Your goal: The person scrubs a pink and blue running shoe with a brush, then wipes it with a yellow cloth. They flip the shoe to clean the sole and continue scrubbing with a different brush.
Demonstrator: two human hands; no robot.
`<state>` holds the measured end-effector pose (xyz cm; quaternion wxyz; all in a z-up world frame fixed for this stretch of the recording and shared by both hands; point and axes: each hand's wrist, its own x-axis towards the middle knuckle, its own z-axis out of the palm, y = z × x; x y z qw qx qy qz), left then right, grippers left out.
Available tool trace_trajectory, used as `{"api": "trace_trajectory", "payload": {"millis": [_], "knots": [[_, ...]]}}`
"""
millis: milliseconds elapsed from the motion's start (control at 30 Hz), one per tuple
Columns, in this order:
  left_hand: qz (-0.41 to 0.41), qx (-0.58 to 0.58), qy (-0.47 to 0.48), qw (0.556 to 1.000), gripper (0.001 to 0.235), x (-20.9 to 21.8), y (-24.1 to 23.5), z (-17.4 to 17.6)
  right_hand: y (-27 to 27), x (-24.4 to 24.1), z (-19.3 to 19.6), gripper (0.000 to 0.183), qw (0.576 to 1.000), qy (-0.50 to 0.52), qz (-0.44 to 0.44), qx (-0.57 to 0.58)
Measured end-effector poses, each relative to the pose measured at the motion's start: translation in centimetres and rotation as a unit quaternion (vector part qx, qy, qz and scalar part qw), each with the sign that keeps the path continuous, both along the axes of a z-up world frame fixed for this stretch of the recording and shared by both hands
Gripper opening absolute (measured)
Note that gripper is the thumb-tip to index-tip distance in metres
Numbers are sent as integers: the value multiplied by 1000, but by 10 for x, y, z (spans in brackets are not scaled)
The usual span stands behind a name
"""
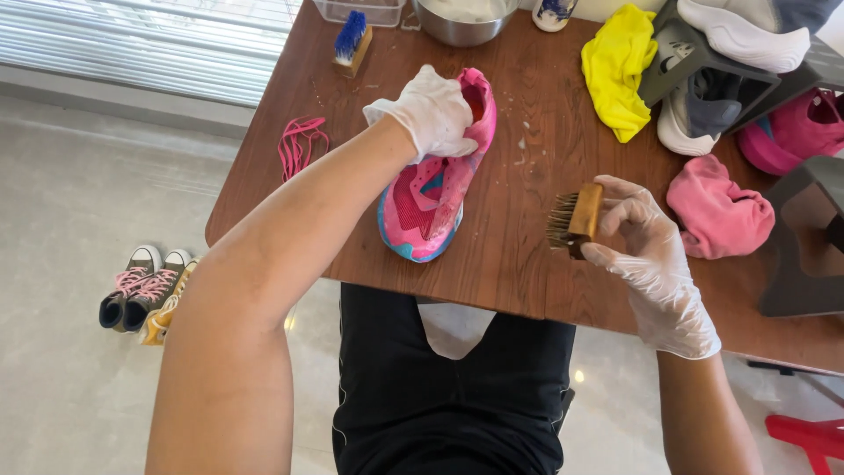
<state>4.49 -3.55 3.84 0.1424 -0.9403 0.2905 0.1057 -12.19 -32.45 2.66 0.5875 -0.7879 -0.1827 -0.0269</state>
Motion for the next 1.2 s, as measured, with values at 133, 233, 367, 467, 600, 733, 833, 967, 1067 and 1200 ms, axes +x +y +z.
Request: {"api": "trace_trajectory", "payload": {"millis": [133,233,367,467,600,733,833,967,1067,1200], "knots": [[95,177,67,977,65,4,-16,-7,-8,-4,3,25,998,48,-25,35],[198,136,182,953,69,-26,-11,26,-15,-6,-1,25,997,46,-33,53],[311,-37,286,906,49,-61,-6,74,-13,-7,3,25,994,73,-58,65],[295,-74,206,930,47,-58,1,72,-24,3,-17,23,993,61,-34,91],[305,-24,145,941,51,-26,13,37,-17,3,-14,23,990,67,-36,116],[355,-36,226,907,98,-63,8,83,-17,1,-15,23,991,78,-46,97],[360,-32,276,891,78,-74,8,96,-17,1,-15,23,992,72,-43,94],[220,-88,355,904,41,-31,21,30,-13,1,-15,25,990,82,-43,111],[254,-194,380,868,21,-7,21,-21,-10,1,-13,24,991,77,-52,92],[308,-282,382,824,18,-16,14,-23,-14,7,-19,24,991,65,-36,112]]}}
